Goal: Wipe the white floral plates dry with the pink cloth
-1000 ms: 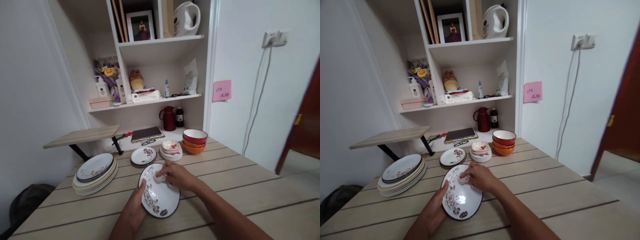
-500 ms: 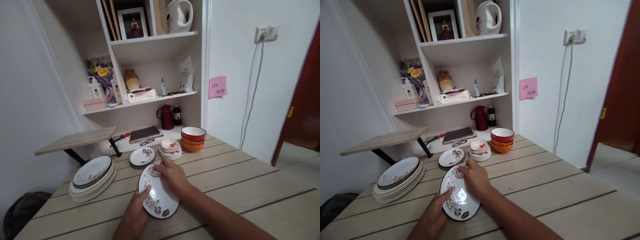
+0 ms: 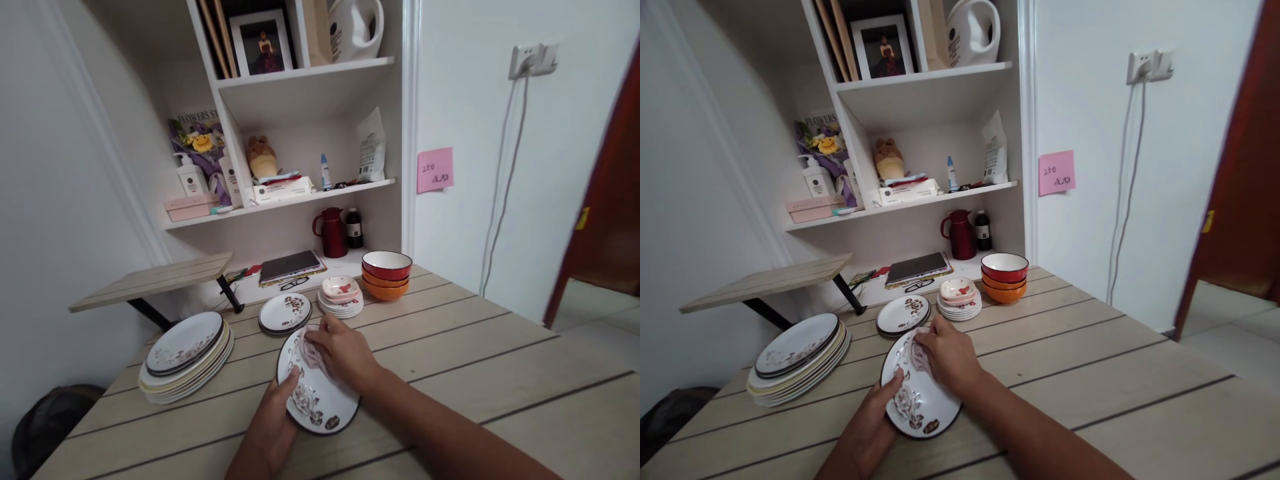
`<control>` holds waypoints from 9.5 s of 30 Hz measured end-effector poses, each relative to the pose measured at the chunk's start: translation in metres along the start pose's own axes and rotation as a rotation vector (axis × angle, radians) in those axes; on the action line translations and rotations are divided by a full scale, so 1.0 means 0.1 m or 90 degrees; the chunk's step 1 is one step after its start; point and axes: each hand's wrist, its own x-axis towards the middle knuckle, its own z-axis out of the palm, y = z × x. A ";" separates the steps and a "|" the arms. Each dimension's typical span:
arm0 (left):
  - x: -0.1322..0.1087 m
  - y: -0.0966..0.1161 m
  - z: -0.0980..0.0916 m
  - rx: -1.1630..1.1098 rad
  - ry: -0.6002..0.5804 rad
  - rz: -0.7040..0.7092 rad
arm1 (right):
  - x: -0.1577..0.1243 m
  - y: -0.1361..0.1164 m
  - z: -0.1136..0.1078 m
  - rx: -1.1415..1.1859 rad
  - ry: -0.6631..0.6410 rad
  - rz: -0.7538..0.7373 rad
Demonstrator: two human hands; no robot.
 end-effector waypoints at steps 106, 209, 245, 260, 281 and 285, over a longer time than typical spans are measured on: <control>0.18 -0.07 -0.17 -0.116 -0.145 -0.019 | 0.00 0.23 -0.31 -0.146 -0.196 -0.019; 0.13 -0.06 -0.10 -0.101 -0.180 0.032 | -0.06 -0.29 0.14 0.161 -0.079 -0.129; 0.17 -0.09 -0.08 -0.077 -0.106 0.038 | 0.14 -0.24 0.34 0.194 0.085 0.048; 0.20 -0.08 -0.21 -0.104 -0.222 0.004 | -0.05 -0.03 -0.07 0.277 -0.282 -0.255; 0.25 -0.08 -0.20 -0.132 -0.212 -0.006 | 0.01 0.20 -0.53 0.208 -0.018 -0.003; 0.25 -0.09 -0.21 -0.132 -0.213 -0.027 | -0.07 0.17 -0.54 0.107 -0.113 0.060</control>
